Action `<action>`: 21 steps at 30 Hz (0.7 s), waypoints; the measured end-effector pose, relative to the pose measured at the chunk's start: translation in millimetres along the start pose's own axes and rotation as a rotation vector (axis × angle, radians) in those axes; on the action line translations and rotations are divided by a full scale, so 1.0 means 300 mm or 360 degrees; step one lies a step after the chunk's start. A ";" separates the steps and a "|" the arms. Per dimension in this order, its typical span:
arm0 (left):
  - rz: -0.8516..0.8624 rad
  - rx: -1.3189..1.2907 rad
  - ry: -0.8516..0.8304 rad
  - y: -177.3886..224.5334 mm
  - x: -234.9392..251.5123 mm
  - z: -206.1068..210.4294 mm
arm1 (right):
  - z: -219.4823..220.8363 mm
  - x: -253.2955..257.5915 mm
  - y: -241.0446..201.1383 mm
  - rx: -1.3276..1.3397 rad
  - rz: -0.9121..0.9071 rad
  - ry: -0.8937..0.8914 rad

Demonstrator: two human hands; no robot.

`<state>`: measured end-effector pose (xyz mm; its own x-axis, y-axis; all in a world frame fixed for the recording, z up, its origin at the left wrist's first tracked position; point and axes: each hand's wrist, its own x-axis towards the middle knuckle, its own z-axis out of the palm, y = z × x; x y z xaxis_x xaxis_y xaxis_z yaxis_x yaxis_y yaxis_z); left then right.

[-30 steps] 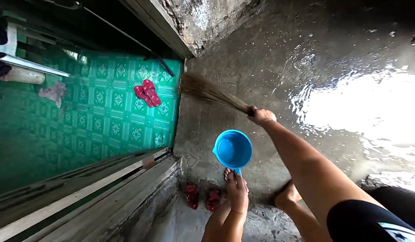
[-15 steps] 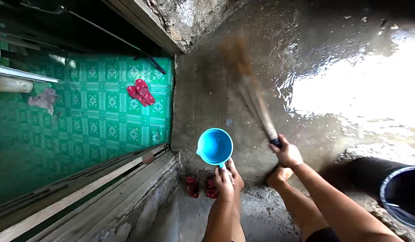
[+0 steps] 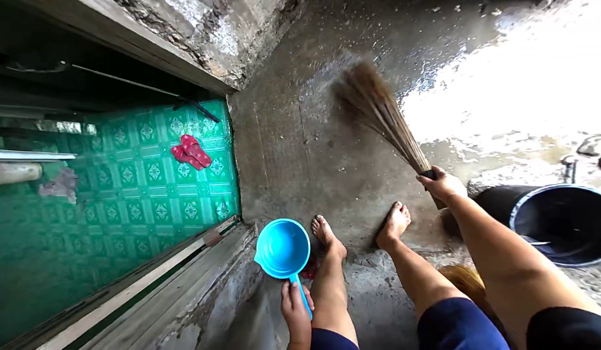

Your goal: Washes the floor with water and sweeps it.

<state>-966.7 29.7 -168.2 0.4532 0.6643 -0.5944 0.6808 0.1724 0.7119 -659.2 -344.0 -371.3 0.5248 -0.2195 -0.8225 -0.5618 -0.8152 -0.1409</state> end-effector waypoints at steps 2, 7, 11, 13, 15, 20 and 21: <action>-0.0083 -0.0038 0.0024 0.033 -0.013 0.009 | -0.038 -0.124 0.002 0.0158 -0.0076 0.0032; -0.0229 -0.0043 0.0036 0.154 -0.067 0.006 | 0.062 -0.515 0.042 -0.0212 -0.0260 -0.0340; -0.0232 0.0035 0.0004 0.210 -0.112 -0.042 | 0.225 -0.675 0.036 -0.0465 -0.0336 -0.0760; -0.0245 0.0073 0.0023 0.230 -0.135 -0.062 | 0.257 -0.668 0.060 -0.0575 -0.0330 -0.0796; -0.0258 0.0122 0.0025 0.251 -0.166 -0.081 | 0.198 -0.625 0.147 -0.0566 -0.0213 -0.0703; -0.0234 0.0196 -0.0010 0.264 -0.215 -0.129 | -0.179 -0.461 0.497 -0.0253 0.0224 -0.0226; -0.0228 0.0212 -0.0007 0.267 -0.222 -0.131 | -0.252 -0.455 0.520 -0.0190 0.0270 -0.0164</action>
<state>-965.0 27.8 -56.8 0.3482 0.6367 -0.6880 0.8086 0.1673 0.5641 -770.2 -481.8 -239.3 0.3578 -0.3080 -0.8815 -0.5533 -0.8304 0.0655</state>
